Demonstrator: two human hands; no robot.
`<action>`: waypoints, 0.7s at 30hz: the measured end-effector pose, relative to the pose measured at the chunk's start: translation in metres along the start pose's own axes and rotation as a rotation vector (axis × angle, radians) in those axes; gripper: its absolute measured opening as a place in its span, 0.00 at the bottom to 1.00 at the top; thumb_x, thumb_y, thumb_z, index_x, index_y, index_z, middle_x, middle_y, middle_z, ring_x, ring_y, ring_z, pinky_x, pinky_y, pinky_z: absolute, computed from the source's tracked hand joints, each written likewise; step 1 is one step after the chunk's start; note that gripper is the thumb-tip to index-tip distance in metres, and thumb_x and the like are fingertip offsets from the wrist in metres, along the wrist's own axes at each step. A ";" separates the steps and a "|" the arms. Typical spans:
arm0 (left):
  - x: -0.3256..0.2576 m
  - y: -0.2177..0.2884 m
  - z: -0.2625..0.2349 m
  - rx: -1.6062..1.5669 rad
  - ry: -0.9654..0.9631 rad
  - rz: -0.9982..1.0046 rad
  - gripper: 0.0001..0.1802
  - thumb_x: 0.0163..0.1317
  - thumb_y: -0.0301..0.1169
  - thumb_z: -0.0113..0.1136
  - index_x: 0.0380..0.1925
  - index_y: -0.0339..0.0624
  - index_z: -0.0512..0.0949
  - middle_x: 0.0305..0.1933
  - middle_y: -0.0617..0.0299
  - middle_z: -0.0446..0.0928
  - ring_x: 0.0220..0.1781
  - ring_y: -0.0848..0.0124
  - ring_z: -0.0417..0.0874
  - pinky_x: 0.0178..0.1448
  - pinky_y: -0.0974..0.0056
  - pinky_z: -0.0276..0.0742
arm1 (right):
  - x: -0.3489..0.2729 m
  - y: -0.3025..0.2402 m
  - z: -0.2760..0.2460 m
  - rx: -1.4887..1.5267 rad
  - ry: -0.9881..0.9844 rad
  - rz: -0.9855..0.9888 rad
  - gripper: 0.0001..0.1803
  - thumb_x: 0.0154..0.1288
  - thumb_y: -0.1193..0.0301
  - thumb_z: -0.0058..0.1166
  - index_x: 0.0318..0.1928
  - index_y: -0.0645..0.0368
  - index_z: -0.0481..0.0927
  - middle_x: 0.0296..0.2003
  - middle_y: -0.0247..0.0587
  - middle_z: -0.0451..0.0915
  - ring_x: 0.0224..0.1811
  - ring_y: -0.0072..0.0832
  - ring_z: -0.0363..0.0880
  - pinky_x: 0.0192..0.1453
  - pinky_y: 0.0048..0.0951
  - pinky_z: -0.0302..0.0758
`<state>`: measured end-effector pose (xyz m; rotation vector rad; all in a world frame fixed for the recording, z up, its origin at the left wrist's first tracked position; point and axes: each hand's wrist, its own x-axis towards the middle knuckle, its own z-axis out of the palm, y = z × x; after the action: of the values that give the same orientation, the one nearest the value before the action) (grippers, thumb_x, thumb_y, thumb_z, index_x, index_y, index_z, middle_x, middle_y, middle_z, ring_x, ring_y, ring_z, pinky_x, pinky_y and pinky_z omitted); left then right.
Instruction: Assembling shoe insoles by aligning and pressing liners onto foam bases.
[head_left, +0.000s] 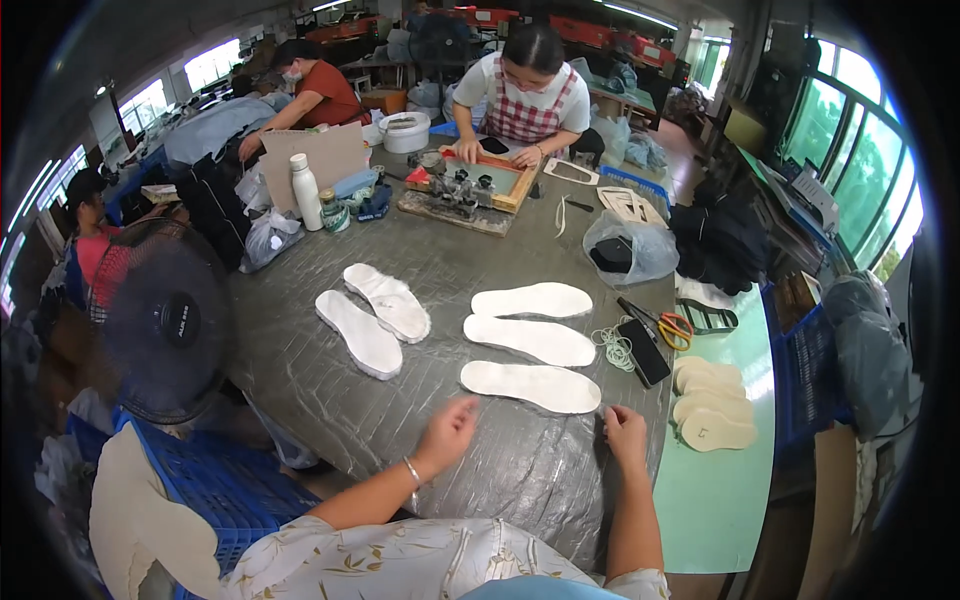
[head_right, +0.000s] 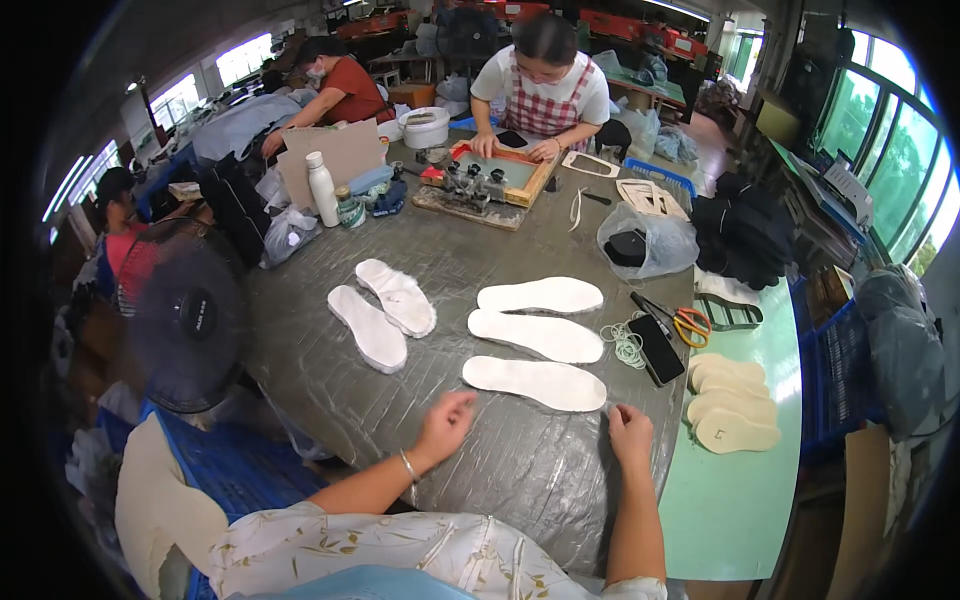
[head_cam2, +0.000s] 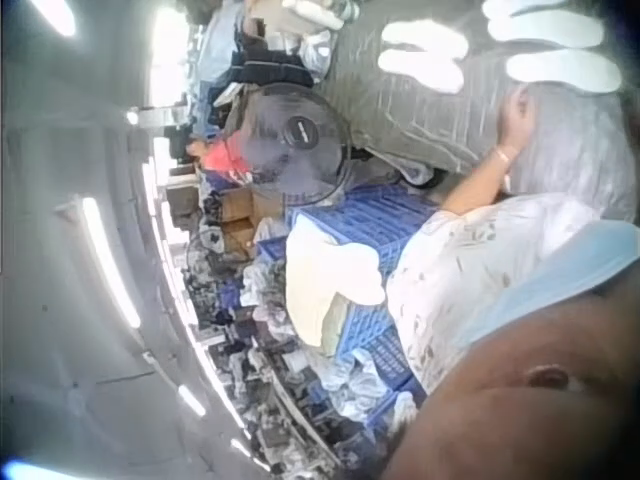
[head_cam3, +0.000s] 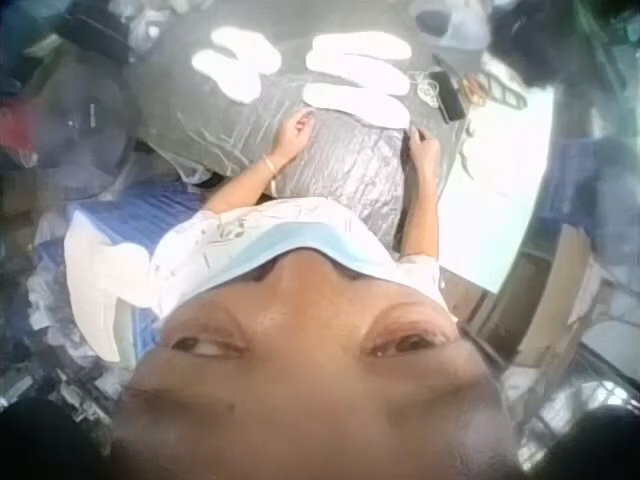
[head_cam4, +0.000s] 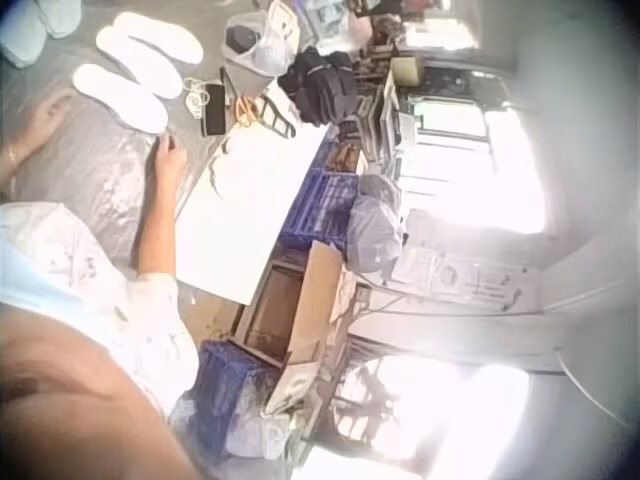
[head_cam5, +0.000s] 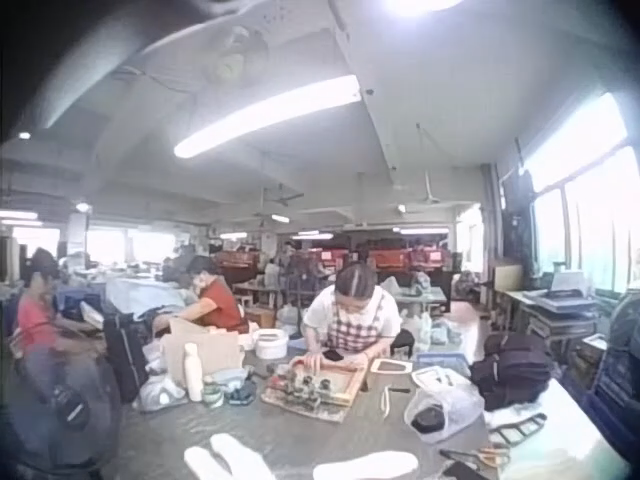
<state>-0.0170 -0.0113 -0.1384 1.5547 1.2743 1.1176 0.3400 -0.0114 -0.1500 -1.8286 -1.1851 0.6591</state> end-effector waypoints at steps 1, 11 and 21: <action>0.020 -0.009 -0.005 0.039 0.077 0.025 0.18 0.63 0.26 0.57 0.54 0.33 0.77 0.46 0.49 0.80 0.38 0.65 0.84 0.46 0.65 0.79 | 0.005 0.004 0.005 -0.002 -0.012 0.025 0.17 0.66 0.65 0.59 0.43 0.69 0.85 0.26 0.41 0.83 0.23 0.23 0.80 0.28 0.27 0.77; 0.106 -0.059 -0.028 0.303 0.111 -0.016 0.18 0.64 0.36 0.55 0.46 0.33 0.81 0.43 0.44 0.83 0.47 0.52 0.83 0.52 0.55 0.77 | 0.006 -0.029 0.025 0.246 -0.111 0.230 0.13 0.66 0.69 0.54 0.38 0.69 0.84 0.26 0.39 0.82 0.24 0.24 0.81 0.24 0.27 0.79; 0.058 -0.047 -0.019 0.109 -0.147 -0.065 0.16 0.66 0.35 0.56 0.42 0.33 0.83 0.38 0.49 0.86 0.39 0.64 0.86 0.46 0.61 0.78 | -0.064 -0.015 -0.022 0.285 -0.196 0.344 0.12 0.63 0.70 0.55 0.33 0.68 0.84 0.25 0.41 0.84 0.23 0.27 0.82 0.27 0.28 0.82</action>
<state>-0.0418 0.0544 -0.1698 1.6318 1.2944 0.8897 0.3233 -0.0747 -0.1266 -1.7636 -0.8478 1.1637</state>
